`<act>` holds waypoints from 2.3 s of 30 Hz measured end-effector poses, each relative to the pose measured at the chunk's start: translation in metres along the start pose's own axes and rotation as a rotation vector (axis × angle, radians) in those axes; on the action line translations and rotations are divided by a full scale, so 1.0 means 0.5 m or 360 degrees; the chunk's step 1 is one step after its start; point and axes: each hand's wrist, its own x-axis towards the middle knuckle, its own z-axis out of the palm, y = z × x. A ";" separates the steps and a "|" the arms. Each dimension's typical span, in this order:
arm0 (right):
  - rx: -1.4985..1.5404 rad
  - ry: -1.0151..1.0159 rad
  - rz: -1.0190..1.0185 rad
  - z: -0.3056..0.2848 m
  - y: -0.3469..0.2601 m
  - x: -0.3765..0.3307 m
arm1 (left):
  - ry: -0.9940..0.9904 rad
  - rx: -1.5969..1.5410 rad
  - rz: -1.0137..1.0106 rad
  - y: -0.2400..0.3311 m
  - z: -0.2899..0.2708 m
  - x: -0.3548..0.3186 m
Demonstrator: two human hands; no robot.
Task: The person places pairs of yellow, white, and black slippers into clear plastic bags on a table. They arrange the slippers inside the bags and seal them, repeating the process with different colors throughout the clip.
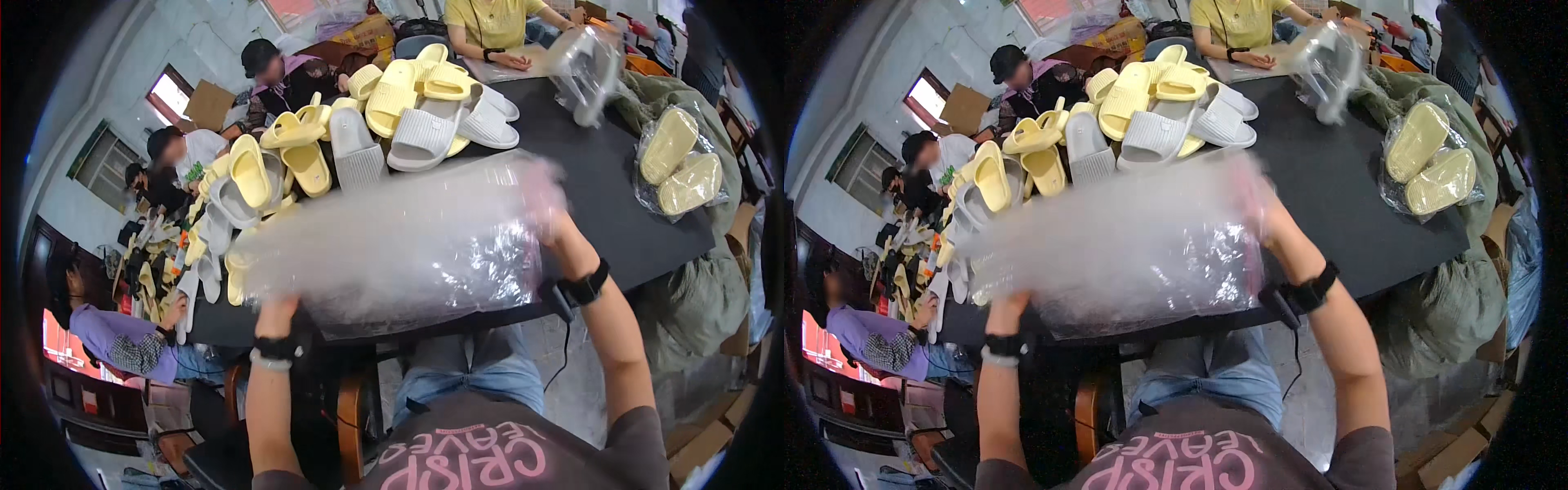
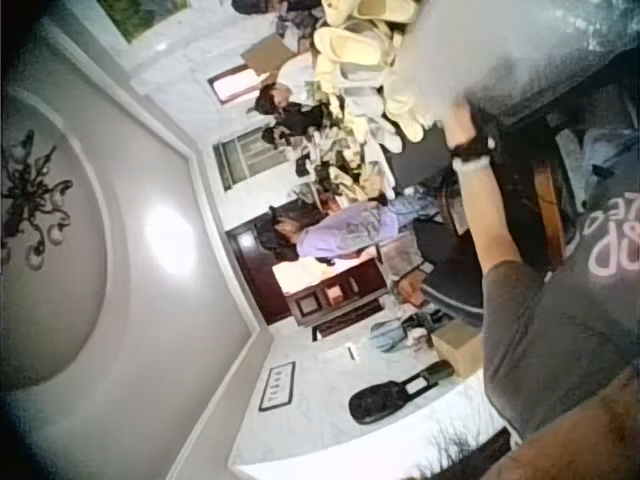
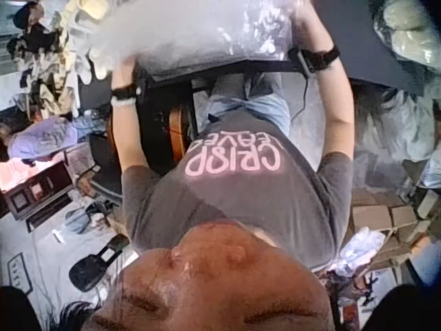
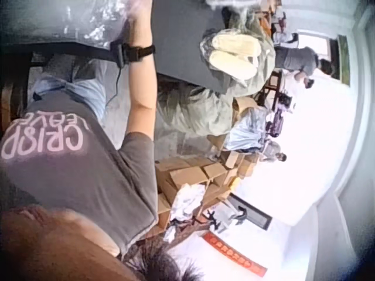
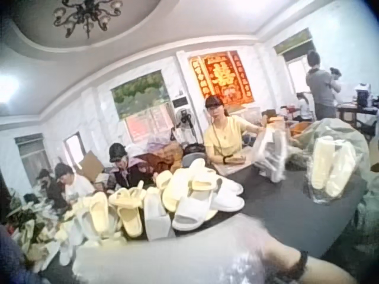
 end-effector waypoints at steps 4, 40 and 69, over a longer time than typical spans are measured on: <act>-0.0028 0.0350 0.0331 0.018 -0.057 -0.004 | -0.0090 -0.0394 -0.0129 0.017 0.141 0.043; -0.0316 0.0248 0.0269 -0.024 -0.135 -0.147 | -0.0206 -0.0295 -0.0414 0.038 0.130 -0.081; -0.0210 0.0174 0.0832 -0.095 0.148 -0.005 | -0.0033 0.0454 -0.0239 -0.149 0.116 0.033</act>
